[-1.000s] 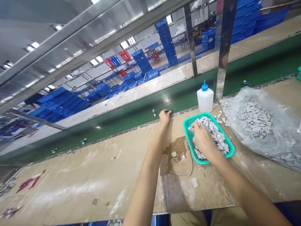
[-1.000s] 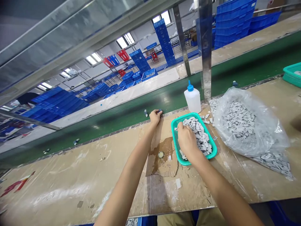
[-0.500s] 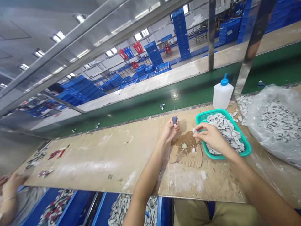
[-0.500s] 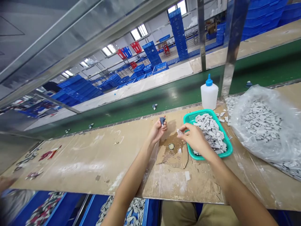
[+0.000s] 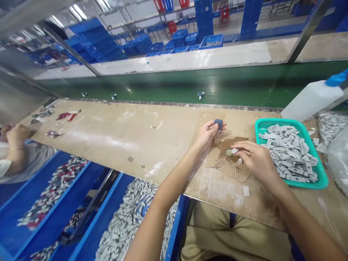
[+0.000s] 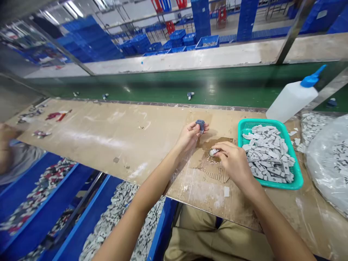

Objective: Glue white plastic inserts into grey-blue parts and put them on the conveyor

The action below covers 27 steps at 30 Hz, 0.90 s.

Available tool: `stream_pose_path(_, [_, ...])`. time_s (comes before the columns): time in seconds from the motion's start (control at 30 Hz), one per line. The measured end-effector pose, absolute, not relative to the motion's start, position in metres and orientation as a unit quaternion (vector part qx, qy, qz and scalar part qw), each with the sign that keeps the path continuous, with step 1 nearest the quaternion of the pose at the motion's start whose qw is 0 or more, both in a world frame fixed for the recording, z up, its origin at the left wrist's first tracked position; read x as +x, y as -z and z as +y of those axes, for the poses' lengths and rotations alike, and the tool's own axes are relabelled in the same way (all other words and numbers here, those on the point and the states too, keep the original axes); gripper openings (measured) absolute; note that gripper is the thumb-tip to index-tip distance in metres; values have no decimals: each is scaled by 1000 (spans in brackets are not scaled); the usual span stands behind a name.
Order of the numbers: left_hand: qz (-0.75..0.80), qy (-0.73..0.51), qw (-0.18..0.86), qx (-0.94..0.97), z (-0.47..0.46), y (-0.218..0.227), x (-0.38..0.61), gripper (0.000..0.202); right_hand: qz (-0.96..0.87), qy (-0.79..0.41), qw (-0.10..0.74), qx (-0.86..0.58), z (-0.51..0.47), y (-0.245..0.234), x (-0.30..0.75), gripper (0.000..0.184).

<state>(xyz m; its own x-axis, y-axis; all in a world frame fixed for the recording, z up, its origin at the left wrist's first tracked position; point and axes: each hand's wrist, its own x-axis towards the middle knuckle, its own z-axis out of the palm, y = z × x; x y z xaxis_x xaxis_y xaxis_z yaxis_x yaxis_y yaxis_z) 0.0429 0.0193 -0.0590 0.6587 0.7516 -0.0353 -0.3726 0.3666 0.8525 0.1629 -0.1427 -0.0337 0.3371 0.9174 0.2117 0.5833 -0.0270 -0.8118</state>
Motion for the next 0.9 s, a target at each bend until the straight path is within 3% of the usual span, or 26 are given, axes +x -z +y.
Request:
stream_pose_path(0.17, [249, -372, 822, 351, 20, 54, 43, 8, -611, -116, 316, -717, -140, 42, 160, 30])
stream_pose_path(0.33, [262, -362, 846, 290, 21, 50, 40, 17, -583, -113, 292, -750, -138, 46, 158, 25])
stream_pose_path(0.9, [251, -334, 851, 317, 22, 52, 36, 11, -629, -62, 264, -728, -140, 49, 154, 33])
